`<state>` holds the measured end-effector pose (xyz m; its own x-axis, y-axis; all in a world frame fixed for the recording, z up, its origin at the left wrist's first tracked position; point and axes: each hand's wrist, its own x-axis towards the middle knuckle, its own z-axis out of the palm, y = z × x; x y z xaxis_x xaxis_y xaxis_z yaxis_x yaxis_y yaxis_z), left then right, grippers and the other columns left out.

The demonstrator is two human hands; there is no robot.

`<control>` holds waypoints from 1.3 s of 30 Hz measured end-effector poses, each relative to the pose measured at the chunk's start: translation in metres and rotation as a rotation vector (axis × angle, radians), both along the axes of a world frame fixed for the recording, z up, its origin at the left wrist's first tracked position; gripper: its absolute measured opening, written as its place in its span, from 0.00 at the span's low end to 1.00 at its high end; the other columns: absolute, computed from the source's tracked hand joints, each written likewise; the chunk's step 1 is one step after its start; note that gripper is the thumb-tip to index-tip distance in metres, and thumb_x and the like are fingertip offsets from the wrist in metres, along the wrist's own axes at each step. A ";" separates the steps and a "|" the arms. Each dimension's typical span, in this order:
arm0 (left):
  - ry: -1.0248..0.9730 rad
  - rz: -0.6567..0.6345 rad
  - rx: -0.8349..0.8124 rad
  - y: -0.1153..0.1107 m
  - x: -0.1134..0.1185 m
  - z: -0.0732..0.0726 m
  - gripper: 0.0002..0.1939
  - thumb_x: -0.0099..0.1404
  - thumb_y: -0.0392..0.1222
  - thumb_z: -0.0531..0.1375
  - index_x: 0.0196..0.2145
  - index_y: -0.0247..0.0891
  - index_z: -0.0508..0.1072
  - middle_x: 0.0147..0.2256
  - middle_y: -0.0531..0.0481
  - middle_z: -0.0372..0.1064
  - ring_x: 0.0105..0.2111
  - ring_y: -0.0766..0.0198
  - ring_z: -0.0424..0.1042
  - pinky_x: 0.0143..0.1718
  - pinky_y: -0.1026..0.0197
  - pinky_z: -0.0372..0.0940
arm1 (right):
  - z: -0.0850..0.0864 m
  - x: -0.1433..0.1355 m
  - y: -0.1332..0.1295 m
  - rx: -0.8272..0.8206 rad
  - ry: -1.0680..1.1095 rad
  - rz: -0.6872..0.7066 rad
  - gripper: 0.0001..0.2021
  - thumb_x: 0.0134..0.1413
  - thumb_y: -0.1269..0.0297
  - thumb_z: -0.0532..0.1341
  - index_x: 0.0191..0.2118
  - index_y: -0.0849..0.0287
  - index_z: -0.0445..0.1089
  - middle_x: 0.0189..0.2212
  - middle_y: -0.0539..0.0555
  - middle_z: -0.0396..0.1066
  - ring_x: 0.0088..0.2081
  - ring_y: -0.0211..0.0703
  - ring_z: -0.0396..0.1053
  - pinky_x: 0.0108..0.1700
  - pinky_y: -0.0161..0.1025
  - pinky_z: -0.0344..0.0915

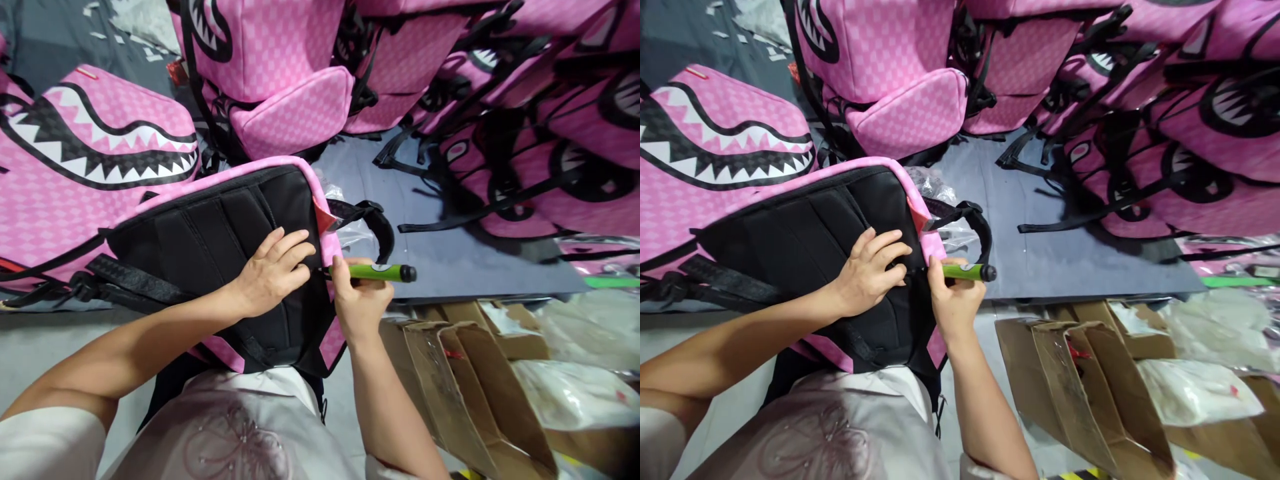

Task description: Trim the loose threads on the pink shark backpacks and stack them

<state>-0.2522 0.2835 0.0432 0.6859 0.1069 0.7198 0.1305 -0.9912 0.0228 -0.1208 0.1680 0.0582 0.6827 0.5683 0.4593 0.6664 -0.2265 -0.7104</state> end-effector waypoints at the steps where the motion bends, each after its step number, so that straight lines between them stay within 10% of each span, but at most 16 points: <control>1: 0.004 0.001 0.004 -0.001 0.000 0.000 0.04 0.67 0.37 0.59 0.33 0.40 0.73 0.49 0.51 0.73 0.60 0.59 0.64 0.68 0.50 0.50 | -0.001 0.001 -0.001 0.013 0.027 0.006 0.12 0.57 0.57 0.63 0.26 0.58 0.71 0.19 0.49 0.70 0.20 0.39 0.68 0.26 0.37 0.64; 39: 0.015 0.036 -0.015 -0.004 0.008 -0.012 0.04 0.68 0.41 0.60 0.36 0.41 0.74 0.53 0.50 0.69 0.62 0.57 0.59 0.68 0.47 0.49 | 0.000 0.014 0.001 -0.104 0.134 0.103 0.15 0.59 0.53 0.62 0.27 0.58 0.71 0.22 0.49 0.73 0.23 0.39 0.70 0.29 0.37 0.66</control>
